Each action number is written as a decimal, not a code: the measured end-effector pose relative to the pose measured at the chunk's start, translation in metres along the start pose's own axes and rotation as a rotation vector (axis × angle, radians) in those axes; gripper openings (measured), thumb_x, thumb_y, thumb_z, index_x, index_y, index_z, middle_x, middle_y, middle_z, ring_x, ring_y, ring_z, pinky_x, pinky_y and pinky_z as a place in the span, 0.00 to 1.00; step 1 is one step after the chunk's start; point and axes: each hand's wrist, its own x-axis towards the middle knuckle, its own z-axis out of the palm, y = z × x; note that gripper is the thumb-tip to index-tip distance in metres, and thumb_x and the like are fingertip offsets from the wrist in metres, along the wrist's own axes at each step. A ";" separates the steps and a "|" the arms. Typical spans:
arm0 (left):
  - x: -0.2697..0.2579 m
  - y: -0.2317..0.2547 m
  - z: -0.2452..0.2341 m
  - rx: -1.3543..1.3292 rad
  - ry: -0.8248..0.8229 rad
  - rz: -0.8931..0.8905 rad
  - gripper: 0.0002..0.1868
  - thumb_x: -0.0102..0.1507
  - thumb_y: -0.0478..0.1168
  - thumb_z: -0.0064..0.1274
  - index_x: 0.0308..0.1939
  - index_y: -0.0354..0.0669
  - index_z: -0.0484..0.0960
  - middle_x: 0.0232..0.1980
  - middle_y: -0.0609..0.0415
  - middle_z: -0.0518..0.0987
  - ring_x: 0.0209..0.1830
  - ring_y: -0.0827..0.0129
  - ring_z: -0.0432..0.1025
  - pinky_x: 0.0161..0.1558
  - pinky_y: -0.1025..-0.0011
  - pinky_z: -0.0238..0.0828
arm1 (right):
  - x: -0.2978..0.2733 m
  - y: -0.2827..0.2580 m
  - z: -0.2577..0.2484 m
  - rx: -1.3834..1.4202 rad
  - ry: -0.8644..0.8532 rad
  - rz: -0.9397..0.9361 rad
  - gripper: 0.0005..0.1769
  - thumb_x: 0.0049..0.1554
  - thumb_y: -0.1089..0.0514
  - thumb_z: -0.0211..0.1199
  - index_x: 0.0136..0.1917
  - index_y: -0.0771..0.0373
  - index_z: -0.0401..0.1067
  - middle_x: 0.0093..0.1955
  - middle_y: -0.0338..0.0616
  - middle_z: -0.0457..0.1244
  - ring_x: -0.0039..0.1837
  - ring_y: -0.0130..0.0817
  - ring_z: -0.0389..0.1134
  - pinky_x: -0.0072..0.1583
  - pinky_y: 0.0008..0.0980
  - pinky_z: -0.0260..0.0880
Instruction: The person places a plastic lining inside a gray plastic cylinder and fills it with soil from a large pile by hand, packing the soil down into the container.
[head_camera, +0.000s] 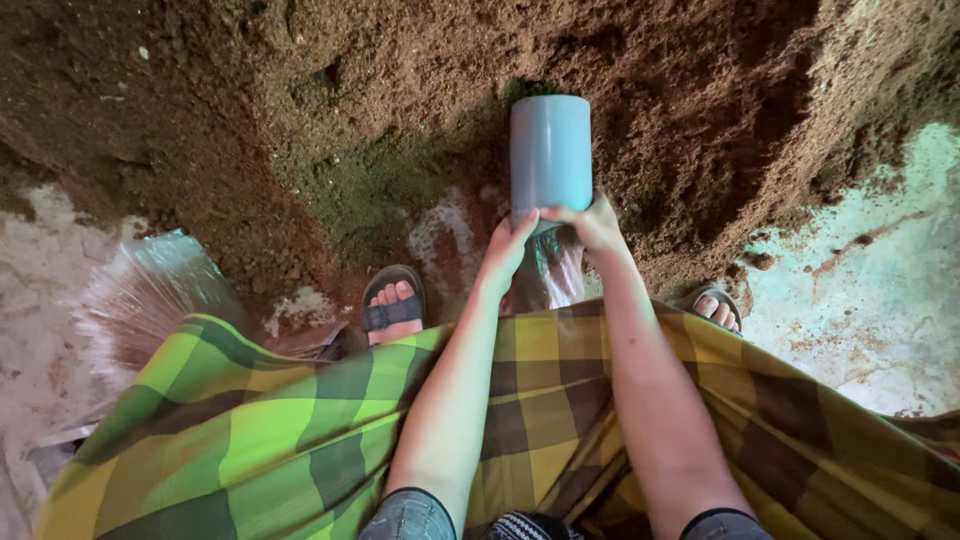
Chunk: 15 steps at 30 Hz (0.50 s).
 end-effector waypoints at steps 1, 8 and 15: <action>-0.005 0.004 0.002 0.001 0.002 -0.002 0.41 0.72 0.61 0.57 0.73 0.26 0.71 0.74 0.32 0.73 0.81 0.54 0.60 0.80 0.53 0.52 | 0.008 0.007 -0.004 0.001 -0.002 0.002 0.53 0.32 0.42 0.91 0.63 0.72 0.74 0.53 0.61 0.67 0.61 0.50 0.70 0.60 0.47 0.69; 0.003 -0.005 0.007 0.040 0.024 -0.015 0.46 0.71 0.63 0.57 0.76 0.23 0.66 0.76 0.26 0.70 0.82 0.44 0.59 0.79 0.46 0.54 | 0.027 0.017 -0.005 -0.029 0.004 0.042 0.58 0.31 0.42 0.92 0.66 0.71 0.70 0.57 0.65 0.67 0.66 0.56 0.71 0.61 0.52 0.71; 0.016 -0.024 -0.010 0.087 0.028 -0.047 0.49 0.57 0.65 0.76 0.68 0.33 0.76 0.62 0.38 0.81 0.70 0.56 0.73 0.71 0.54 0.64 | 0.022 0.023 0.007 -0.020 0.038 -0.006 0.56 0.33 0.37 0.90 0.65 0.67 0.68 0.54 0.59 0.64 0.62 0.50 0.69 0.57 0.47 0.70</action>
